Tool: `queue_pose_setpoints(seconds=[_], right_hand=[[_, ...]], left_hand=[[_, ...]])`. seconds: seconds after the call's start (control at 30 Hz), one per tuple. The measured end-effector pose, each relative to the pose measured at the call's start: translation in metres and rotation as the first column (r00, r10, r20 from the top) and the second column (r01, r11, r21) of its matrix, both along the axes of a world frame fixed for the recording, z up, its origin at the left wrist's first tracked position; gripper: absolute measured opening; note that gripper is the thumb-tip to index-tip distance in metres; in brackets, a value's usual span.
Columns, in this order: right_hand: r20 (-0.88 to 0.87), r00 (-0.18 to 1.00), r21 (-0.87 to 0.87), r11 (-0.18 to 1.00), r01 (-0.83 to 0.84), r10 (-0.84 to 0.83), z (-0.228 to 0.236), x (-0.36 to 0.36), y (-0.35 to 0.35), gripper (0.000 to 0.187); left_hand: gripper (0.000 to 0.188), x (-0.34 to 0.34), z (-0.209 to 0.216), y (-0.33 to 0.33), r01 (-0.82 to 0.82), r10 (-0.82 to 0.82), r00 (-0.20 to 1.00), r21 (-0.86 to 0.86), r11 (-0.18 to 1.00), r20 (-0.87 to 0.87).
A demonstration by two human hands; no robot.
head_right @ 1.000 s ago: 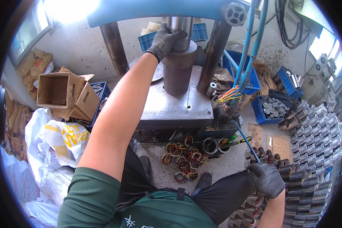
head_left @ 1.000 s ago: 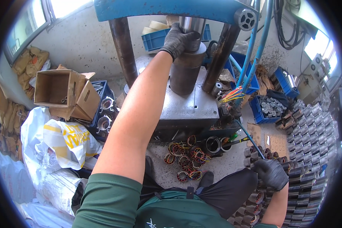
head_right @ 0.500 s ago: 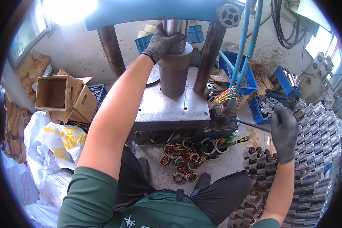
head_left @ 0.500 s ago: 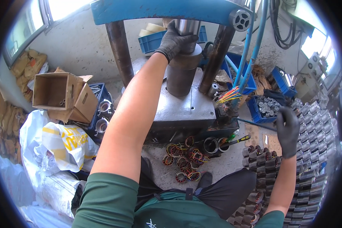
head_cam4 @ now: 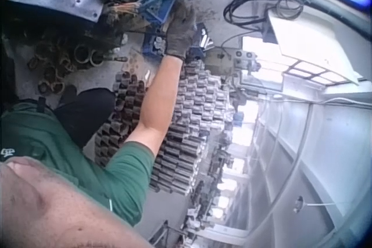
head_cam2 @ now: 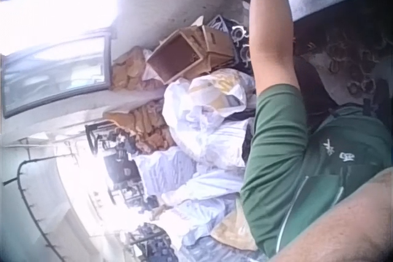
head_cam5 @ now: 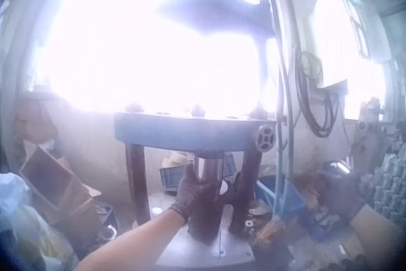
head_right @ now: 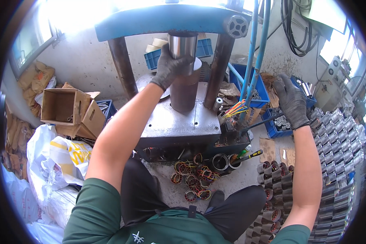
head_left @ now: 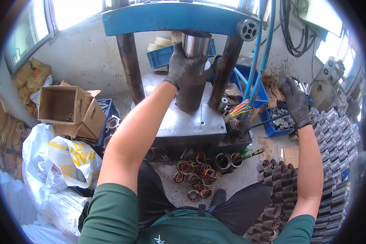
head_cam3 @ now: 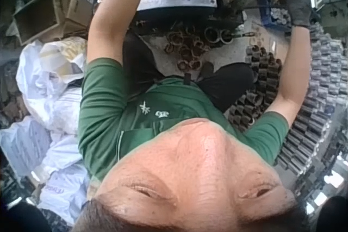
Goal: The person is assembling electric motor stators by winding coils, inserting them into housings, and using a hydraulic press to secure parts.
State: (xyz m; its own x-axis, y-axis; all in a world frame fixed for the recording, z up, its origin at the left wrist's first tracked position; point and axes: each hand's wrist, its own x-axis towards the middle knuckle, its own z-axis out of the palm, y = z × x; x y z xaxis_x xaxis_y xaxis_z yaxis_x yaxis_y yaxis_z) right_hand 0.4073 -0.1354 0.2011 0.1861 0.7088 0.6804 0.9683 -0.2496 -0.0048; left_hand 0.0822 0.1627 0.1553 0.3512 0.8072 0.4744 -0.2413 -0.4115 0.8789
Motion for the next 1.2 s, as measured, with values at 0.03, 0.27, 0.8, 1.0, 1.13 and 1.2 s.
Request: queue_pose_setpoints(seconds=[0.03, 0.27, 0.8, 1.0, 1.13, 1.2], right_hand=[[-0.004, 0.998, -0.077, 0.995, 0.061, -0.061, 0.002, -0.004, 0.000, 0.056], [-0.026, 0.999, -0.074, 0.997, -0.031, 0.029, -0.009, -0.045, -0.036, 0.056], [-0.242, 0.864, -0.244, 0.834, -0.495, 0.442, -0.062, -0.270, -0.008, 0.087], [-0.619, 0.738, -0.211, 0.847, -0.488, 0.270, -0.103, -0.296, 0.106, 0.121], [-0.589, 0.719, -0.167, 0.815, -0.555, 0.369, -0.119, -0.307, 0.134, 0.126], [-0.567, 0.711, -0.125, 0.810, -0.573, 0.416, -0.133, -0.310, 0.141, 0.122]], left_hand=[[0.103, -0.011, -0.005, -0.008, -0.010, 0.010, 1.000, 0.008, 1.000, 0.001], [0.092, -0.066, -0.076, -0.080, 0.299, -0.221, 0.844, -0.087, 0.950, 0.489], [0.082, -0.106, -0.133, -0.087, 0.582, -0.146, 0.654, -0.371, 0.724, 0.742], [0.082, -0.110, -0.131, -0.085, 0.547, -0.195, 0.708, -0.351, 0.760, 0.679], [0.079, -0.112, -0.121, -0.089, 0.448, -0.130, 0.761, -0.370, 0.814, 0.636], [0.078, -0.114, -0.124, -0.088, 0.335, -0.066, 0.810, -0.367, 0.868, 0.583]])
